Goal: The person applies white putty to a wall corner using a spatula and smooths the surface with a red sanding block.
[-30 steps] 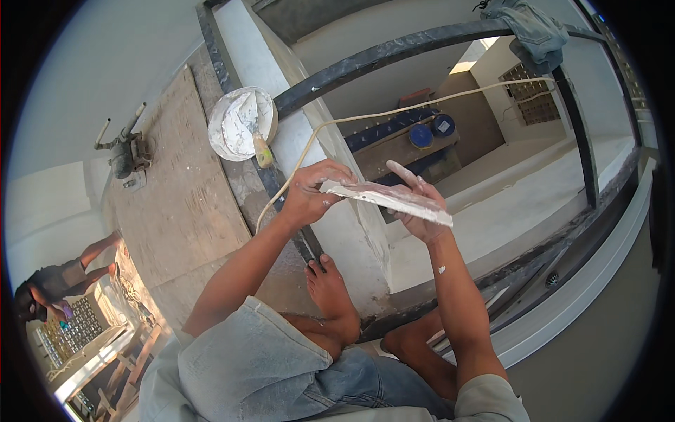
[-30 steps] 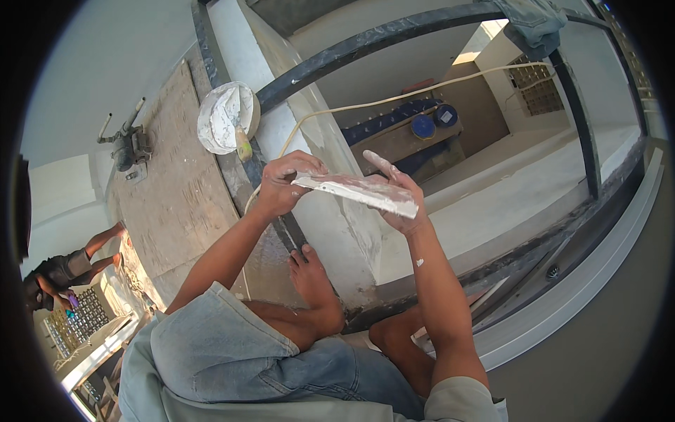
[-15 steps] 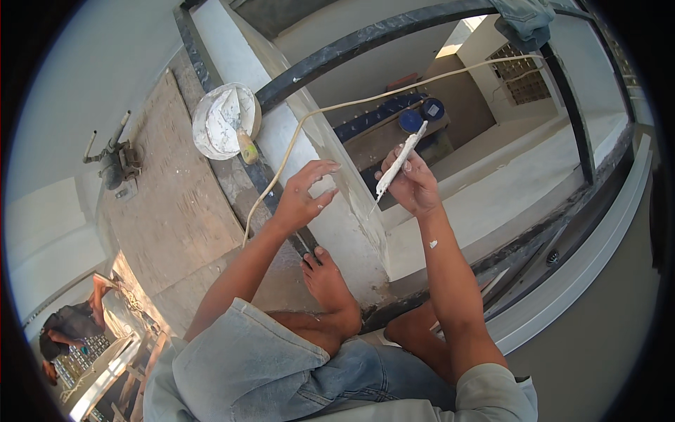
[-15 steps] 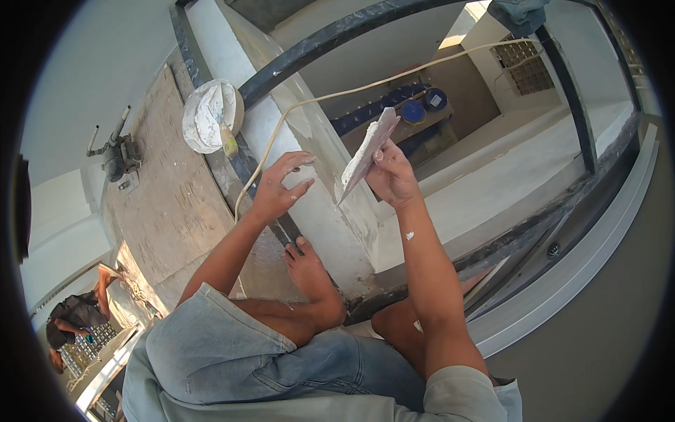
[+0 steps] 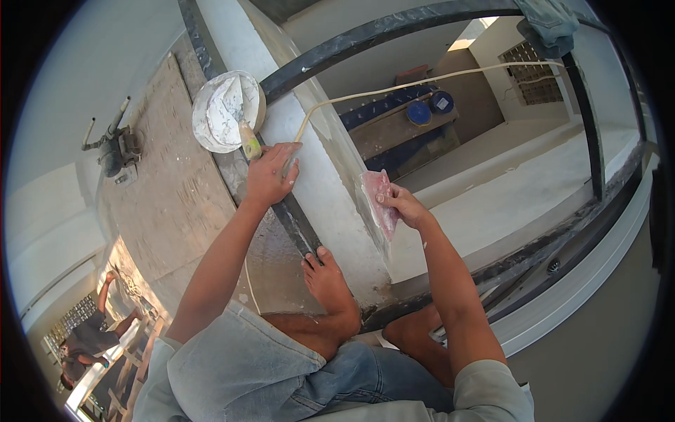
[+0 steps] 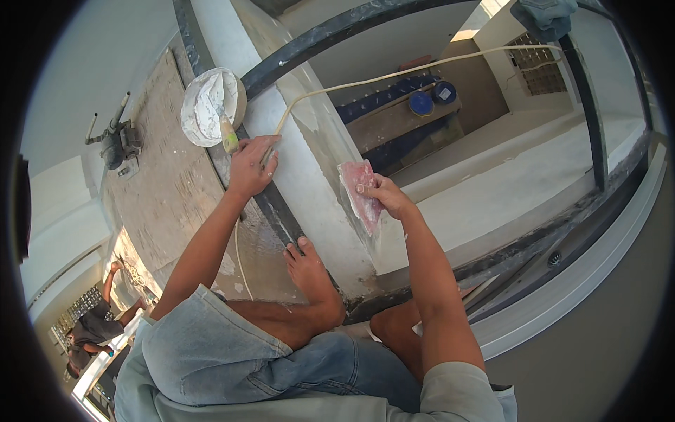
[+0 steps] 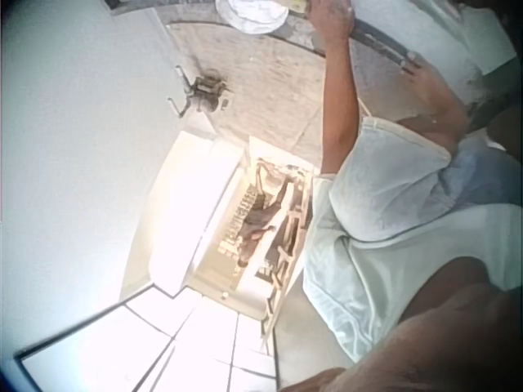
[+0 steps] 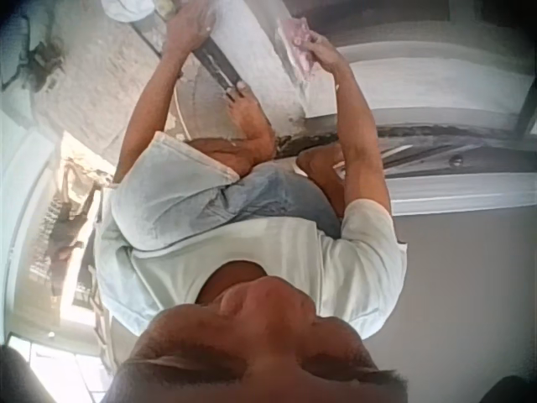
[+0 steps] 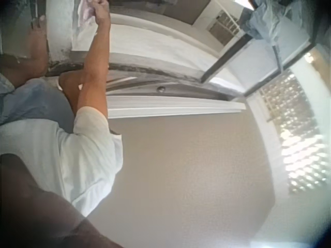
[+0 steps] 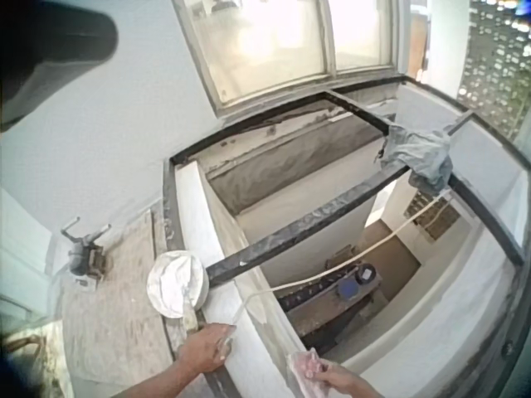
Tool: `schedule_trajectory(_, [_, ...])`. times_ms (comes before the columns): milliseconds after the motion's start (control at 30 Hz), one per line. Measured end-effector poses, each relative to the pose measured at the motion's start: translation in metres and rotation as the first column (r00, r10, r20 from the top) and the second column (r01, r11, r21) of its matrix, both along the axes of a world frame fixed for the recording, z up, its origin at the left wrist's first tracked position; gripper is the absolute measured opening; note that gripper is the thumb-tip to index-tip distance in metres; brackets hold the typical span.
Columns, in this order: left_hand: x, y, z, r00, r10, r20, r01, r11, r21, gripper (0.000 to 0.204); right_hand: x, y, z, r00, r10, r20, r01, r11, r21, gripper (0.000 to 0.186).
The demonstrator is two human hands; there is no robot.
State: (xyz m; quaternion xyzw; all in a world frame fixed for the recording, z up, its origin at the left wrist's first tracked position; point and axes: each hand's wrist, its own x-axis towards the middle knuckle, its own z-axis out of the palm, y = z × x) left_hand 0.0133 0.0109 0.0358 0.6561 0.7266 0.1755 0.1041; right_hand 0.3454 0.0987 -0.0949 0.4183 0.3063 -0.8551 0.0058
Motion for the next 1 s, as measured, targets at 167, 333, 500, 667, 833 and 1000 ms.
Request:
schedule_trajectory(167, [-0.008, -0.009, 0.001, 1.000, -0.007, -0.017, 0.006, 0.999, -0.042, 0.035, -0.029, 0.001, 0.008, 0.990, 0.084, 0.113, -0.095, 0.990, 0.101, 0.064])
schedule_trajectory(333, [-0.008, -0.009, 0.000, 0.999, -0.017, -0.028, 0.015, 0.999, -0.050, 0.034, -0.039, 0.003, 0.004, 0.982, 0.123, 0.143, -0.152, 0.967, 0.207, 0.064])
schedule_trajectory(500, [-0.008, -0.008, 0.001, 0.999, -0.020, -0.036, 0.017, 0.998, -0.059, 0.033, -0.043, -0.006, 0.004, 0.989, 0.074, 0.129, -0.103, 0.968, 0.229, 0.064])
schedule_trajectory(667, [-0.006, -0.005, 0.003, 0.996, -0.018, -0.092, 0.015, 0.999, -0.030, 0.032, -0.043, -0.021, 0.006, 0.980, -0.011, 0.196, -0.069, 0.917, 0.394, 0.062])
schedule_trajectory(833, [0.002, 0.002, 0.005, 0.997, -0.015, -0.080, 0.013, 1.000, -0.023, 0.031, -0.035, -0.019, -0.003, 0.942, -0.096, 0.323, -0.085, 0.859, 0.505, 0.070])
schedule_trajectory(1000, [-0.006, -0.008, 0.006, 0.996, -0.016, -0.088, 0.008, 0.996, -0.089, 0.032, -0.029, -0.013, 0.001, 0.854, -0.062, 0.516, -0.304, 0.746, 0.592, 0.066])
